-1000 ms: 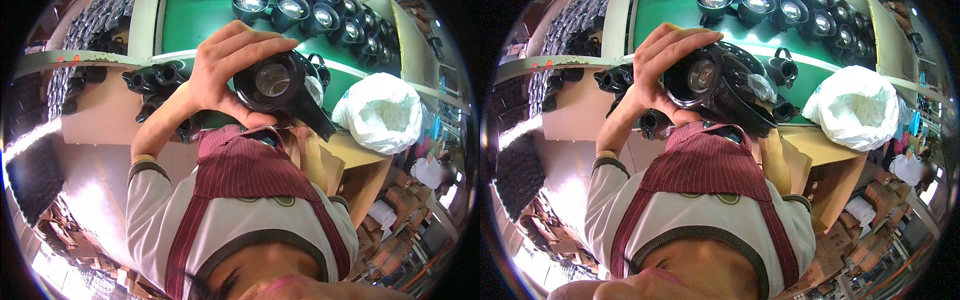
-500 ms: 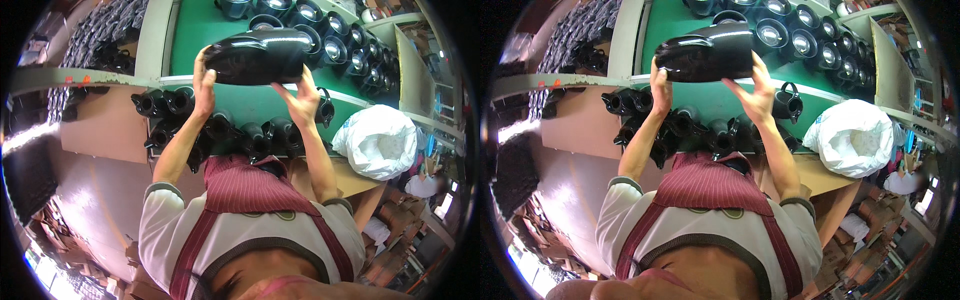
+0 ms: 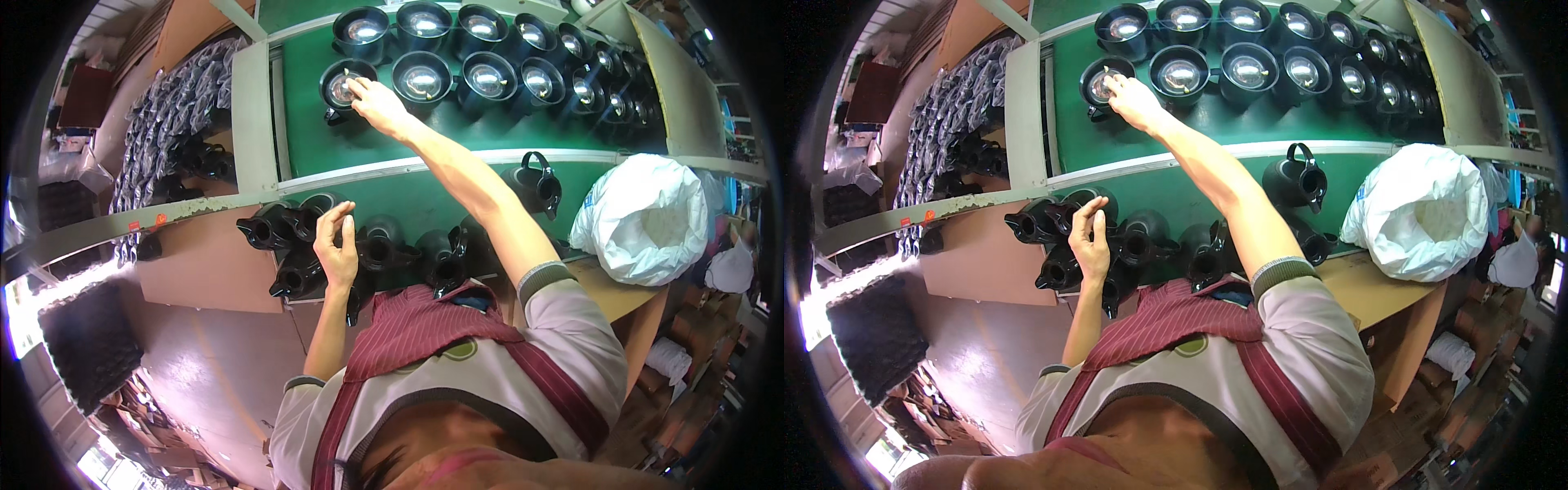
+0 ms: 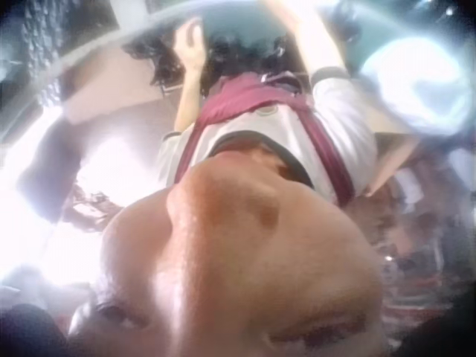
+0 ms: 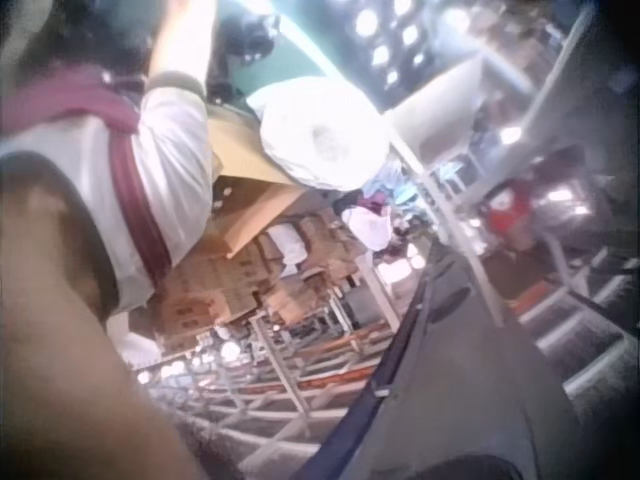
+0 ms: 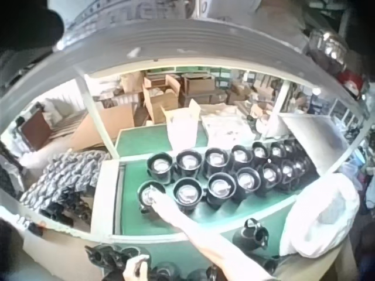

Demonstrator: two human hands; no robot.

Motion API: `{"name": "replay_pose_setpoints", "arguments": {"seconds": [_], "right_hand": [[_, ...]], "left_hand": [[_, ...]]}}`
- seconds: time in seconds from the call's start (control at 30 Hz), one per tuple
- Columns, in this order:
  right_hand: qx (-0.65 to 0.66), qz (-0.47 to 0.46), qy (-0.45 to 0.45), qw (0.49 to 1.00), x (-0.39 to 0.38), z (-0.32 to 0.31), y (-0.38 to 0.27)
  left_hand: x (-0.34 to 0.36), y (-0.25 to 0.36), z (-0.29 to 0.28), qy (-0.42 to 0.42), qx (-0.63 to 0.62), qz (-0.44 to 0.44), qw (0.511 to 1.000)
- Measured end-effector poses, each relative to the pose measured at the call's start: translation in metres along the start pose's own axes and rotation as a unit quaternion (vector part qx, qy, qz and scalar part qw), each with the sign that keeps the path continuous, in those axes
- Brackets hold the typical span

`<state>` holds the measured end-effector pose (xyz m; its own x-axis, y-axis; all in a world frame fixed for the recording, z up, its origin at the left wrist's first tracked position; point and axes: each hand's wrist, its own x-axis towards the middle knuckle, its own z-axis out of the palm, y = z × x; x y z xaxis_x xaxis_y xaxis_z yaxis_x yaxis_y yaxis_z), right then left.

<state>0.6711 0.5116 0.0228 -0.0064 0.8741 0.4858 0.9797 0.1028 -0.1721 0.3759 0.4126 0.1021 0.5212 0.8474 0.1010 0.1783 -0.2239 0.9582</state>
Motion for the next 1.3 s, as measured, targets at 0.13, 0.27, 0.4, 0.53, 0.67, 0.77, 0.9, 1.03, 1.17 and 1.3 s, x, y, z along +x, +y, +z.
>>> {"name": "replay_pose_setpoints", "arguments": {"seconds": [0.13, 0.27, 0.4, 0.53, 0.67, 0.77, 0.9, 1.03, 1.17, 1.3], "right_hand": [[-0.034, 0.016, -0.038, 0.999, 0.000, -0.008, 0.010], [-0.096, -0.013, -0.051, 0.994, -0.003, -0.016, 0.014], [-0.036, 0.071, 0.024, 0.997, -0.016, -0.022, 0.002], [0.062, 0.037, 0.064, 0.995, -0.060, -0.102, -0.022], [0.132, 0.121, -0.105, 0.978, -0.173, -0.264, -0.041], [0.149, 0.250, -0.008, 0.957, -0.297, -0.401, -0.069], [0.196, 0.530, 0.205, 0.799, -0.478, -0.501, -0.122], [0.082, 0.738, 0.300, 0.599, -0.655, -0.497, -0.185], [0.155, 0.824, 0.197, 0.508, -0.730, -0.485, -0.213], [0.150, 0.830, 0.124, 0.523, -0.777, -0.440, -0.196]], "left_hand": [[-0.006, 0.008, 0.007, -0.001, -0.015, -0.055, 0.998], [-0.007, 0.032, 0.010, -0.013, 0.001, -0.006, 1.000], [-0.013, 0.053, 0.026, -0.071, 0.034, 0.026, 0.997], [-0.003, 0.082, 0.067, -0.136, 0.039, 0.114, 0.983], [-0.003, 0.128, 0.149, -0.213, -0.016, 0.228, 0.950], [-0.013, 0.167, 0.243, -0.314, -0.085, 0.284, 0.902], [-0.043, 0.215, 0.401, -0.452, -0.044, 0.379, 0.806], [-0.071, 0.196, 0.608, -0.526, 0.070, 0.466, 0.708], [-0.044, 0.136, 0.726, -0.528, 0.356, 0.417, 0.648], [-0.056, 0.112, 0.730, -0.450, 0.299, 0.436, 0.720]]}}
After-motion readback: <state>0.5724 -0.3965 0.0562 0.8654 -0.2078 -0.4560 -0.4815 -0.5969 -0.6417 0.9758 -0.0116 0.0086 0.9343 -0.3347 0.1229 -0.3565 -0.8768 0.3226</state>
